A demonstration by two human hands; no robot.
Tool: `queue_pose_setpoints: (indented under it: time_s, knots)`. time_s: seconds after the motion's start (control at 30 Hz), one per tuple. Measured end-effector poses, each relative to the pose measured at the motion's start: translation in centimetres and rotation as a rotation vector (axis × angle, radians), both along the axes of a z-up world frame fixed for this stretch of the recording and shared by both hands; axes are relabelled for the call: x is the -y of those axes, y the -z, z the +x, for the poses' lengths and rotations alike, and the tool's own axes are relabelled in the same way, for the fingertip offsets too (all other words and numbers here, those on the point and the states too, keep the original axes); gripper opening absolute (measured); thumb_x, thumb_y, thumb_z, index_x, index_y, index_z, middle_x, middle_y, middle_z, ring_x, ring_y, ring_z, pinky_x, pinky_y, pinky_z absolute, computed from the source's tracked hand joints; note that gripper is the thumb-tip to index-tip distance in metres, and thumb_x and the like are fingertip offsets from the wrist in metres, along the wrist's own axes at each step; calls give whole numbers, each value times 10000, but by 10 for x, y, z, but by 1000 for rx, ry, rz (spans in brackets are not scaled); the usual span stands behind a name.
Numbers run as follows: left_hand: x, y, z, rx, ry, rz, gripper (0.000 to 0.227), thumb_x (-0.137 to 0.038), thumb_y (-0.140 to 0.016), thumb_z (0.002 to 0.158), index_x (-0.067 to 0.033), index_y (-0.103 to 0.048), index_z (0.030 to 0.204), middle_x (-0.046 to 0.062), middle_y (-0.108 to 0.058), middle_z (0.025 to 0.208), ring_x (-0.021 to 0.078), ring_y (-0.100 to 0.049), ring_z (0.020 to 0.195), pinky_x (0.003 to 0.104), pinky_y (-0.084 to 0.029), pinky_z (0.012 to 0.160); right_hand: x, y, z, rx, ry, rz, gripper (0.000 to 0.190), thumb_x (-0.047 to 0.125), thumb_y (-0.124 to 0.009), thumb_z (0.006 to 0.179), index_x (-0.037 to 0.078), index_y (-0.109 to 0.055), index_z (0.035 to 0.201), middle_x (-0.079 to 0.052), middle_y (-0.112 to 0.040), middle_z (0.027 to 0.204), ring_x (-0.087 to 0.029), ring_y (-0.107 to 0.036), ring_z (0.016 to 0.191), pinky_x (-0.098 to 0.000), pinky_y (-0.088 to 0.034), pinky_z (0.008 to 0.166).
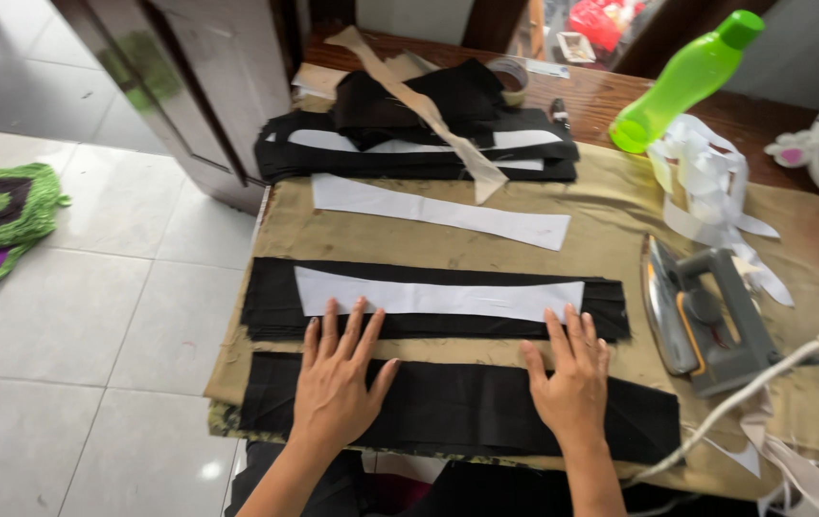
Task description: The person places a white paper pattern onto a black fabric strip laid on a work table. They then use an iron to press the fabric and pattern together, smoothing the surface. The person repeats this process with another fabric strip, aligning the pattern and ironing it flat.
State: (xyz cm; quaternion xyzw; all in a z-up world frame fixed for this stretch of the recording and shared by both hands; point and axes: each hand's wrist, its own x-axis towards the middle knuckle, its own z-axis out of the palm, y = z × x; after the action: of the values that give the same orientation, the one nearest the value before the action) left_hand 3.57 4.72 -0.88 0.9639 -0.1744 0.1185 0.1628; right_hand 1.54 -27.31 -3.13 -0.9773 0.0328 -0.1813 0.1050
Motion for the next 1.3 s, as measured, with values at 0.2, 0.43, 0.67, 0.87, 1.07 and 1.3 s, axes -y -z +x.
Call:
queue_pose_setpoints:
  time_s: [0.2, 0.43, 0.67, 0.87, 1.07, 1.3]
  knots:
    - [2, 2, -1, 8, -42, 20, 710, -582, -475, 993, -244, -367, 1608, 38, -338, 1676, 431, -150, 1577, 522, -210, 1230, -3, -7, -2, 32, 3, 50, 556, 442, -592, 987, 167, -583, 1470, -136, -469, 1608, -338, -394, 1519, -598, -329, 1180]
    - [2, 1, -1, 24, -56, 3, 691, -571, -491, 988, -241, -402, 1588, 34, -362, 1666, 441, -183, 1568, 525, -228, 1228, -7, -11, -2, 36, 19, 73, 544, 429, -625, 968, 165, -607, 1444, -125, -493, 1593, -323, -408, 1514, -590, -335, 1191]
    - [3, -1, -3, 11, -67, -32, 685, -539, -518, 990, -228, -403, 1590, 56, -362, 1664, 460, -164, 1564, 536, -220, 1227, -4, -10, -2, 54, 9, 115, 560, 406, -638, 963, 94, -617, 1428, -200, -476, 1592, -357, -438, 1484, -579, -349, 1180]
    - [2, 0, -3, -6, -57, -52, 661, -523, -522, 995, -211, -429, 1570, 70, -374, 1652, 476, -165, 1552, 545, -209, 1230, 6, -1, -2, 227, 23, 193, 462, 127, -603, 1027, -72, -561, 1442, -260, -596, 1459, -387, -594, 1342, -471, -542, 1028]
    - [2, -1, -3, -9, -49, -48, 675, -530, -519, 995, -217, -411, 1582, 74, -365, 1659, 464, -145, 1563, 549, -224, 1223, 10, -4, -6, 295, 97, 293, 571, -169, -398, 955, -53, -516, 1501, -206, -671, 1376, -329, -649, 1278, -399, -552, 985]
    - [3, -1, -3, -7, -56, -55, 667, -529, -517, 997, -210, -424, 1576, 72, -371, 1656, 470, -163, 1558, 552, -222, 1223, 12, 8, -6, 197, 66, 204, 659, -253, -420, 886, 76, -666, 1401, -123, -701, 1365, -340, -582, 1411, -375, -576, 785]
